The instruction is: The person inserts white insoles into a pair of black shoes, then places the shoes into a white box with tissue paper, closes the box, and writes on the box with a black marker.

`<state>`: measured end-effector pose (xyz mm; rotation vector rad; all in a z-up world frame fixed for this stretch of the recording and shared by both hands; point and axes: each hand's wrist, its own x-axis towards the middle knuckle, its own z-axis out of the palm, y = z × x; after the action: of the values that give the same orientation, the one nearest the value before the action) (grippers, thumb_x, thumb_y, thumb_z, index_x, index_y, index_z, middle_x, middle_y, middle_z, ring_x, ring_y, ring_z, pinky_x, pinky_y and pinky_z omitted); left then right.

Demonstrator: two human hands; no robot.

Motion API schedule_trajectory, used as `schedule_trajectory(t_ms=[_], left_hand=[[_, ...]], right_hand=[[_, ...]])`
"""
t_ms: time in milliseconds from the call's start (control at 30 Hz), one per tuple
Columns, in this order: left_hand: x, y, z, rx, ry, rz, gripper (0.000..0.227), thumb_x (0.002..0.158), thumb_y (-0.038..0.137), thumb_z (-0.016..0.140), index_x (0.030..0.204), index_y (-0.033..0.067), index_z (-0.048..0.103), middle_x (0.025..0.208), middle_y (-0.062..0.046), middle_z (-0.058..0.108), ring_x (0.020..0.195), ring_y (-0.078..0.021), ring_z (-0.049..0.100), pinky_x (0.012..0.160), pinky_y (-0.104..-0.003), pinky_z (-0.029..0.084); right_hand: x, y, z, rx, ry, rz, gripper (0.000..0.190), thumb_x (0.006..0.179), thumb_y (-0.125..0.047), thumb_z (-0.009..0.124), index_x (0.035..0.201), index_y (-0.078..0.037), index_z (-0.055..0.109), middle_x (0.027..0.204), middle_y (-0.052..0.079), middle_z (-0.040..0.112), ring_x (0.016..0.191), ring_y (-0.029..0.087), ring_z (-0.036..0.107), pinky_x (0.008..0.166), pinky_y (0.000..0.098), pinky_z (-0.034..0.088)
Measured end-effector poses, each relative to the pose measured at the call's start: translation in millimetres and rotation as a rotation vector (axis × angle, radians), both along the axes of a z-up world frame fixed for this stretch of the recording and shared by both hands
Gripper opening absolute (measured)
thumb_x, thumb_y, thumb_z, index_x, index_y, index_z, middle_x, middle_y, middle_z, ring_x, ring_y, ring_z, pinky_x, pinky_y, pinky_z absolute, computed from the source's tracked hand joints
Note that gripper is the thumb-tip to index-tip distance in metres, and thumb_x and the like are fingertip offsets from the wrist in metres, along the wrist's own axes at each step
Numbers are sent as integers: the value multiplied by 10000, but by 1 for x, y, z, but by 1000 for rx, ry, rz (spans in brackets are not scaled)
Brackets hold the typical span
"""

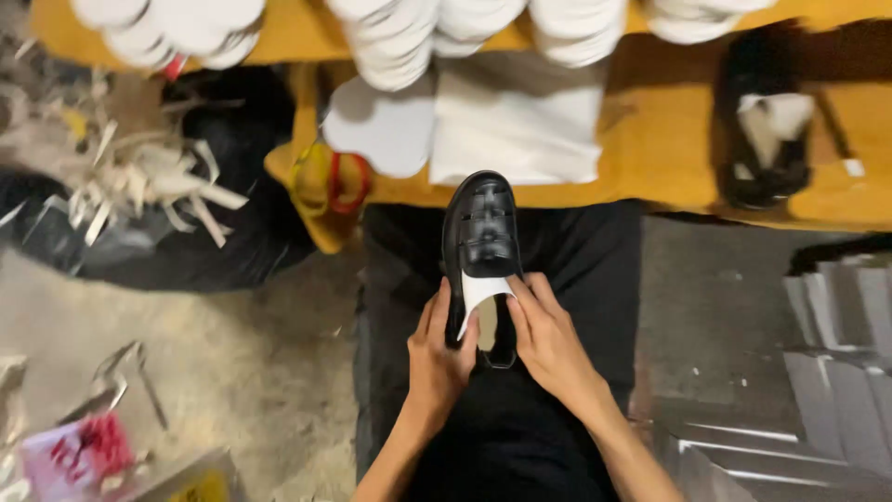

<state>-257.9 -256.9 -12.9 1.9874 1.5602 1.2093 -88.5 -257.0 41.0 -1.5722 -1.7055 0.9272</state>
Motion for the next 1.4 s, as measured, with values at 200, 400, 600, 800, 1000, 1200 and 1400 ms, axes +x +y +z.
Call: schedule_trajectory(t_ms=[200,400,600,800,1000,1200,1400], left_hand=[[-102,-32,-73,-287,-46,303,547,800,76,783,1327,-9,662,1067,-259,729,943,-484,722,724,-510,626],[-107,-20,12,-658,-248,101,920,689,-69,714,1555,53,429,1570,-266,401,1363,-577,428,1104,-616,439],[-133,-12,2,-895,-582,-106,1046,643,-149,581,1618,138,334,1715,-217,147,1484,-523,183,1163,-607,314],[-124,-19,-2,-664,-801,-23,479,821,-146,595,1283,-20,580,1626,-286,341,1453,-567,309,1111,-618,405],[-105,-42,-14,-185,-57,192,117,866,-31,771,978,-17,741,1160,-161,727,1140,-386,716,873,-407,634],[-91,-47,-14,-280,5,294,315,999,49,637,1307,1,586,1262,-175,653,1158,-310,667,1042,-382,548],[-88,-44,-11,54,214,262,210,965,-21,725,1157,-18,639,1242,-197,702,1040,-284,779,787,-311,658]], right_hand=[[-103,4,-53,-92,-48,158,410,1089,-246,412,1407,-70,602,1195,210,627,936,448,709,753,492,617],[-113,-3,-76,-182,-65,143,386,1071,-177,433,1397,-42,591,1198,172,613,997,413,705,776,463,618],[-109,-5,-93,-170,-170,120,360,1070,-171,445,1359,-45,617,1183,131,615,921,404,729,716,448,640],[-115,-3,-57,-229,-260,118,411,1069,-226,432,1414,-58,578,1228,126,531,852,490,719,664,549,648],[-116,-9,-68,-324,-187,96,447,1074,-279,415,1444,-76,559,1280,104,501,872,530,704,710,587,638],[-116,-9,-69,-302,-170,140,466,1055,-208,465,1494,-54,439,1240,192,419,648,466,640,597,585,519],[-116,-5,-50,-375,-111,109,469,1060,-211,428,1492,-32,426,1305,175,435,624,456,668,547,552,548]])
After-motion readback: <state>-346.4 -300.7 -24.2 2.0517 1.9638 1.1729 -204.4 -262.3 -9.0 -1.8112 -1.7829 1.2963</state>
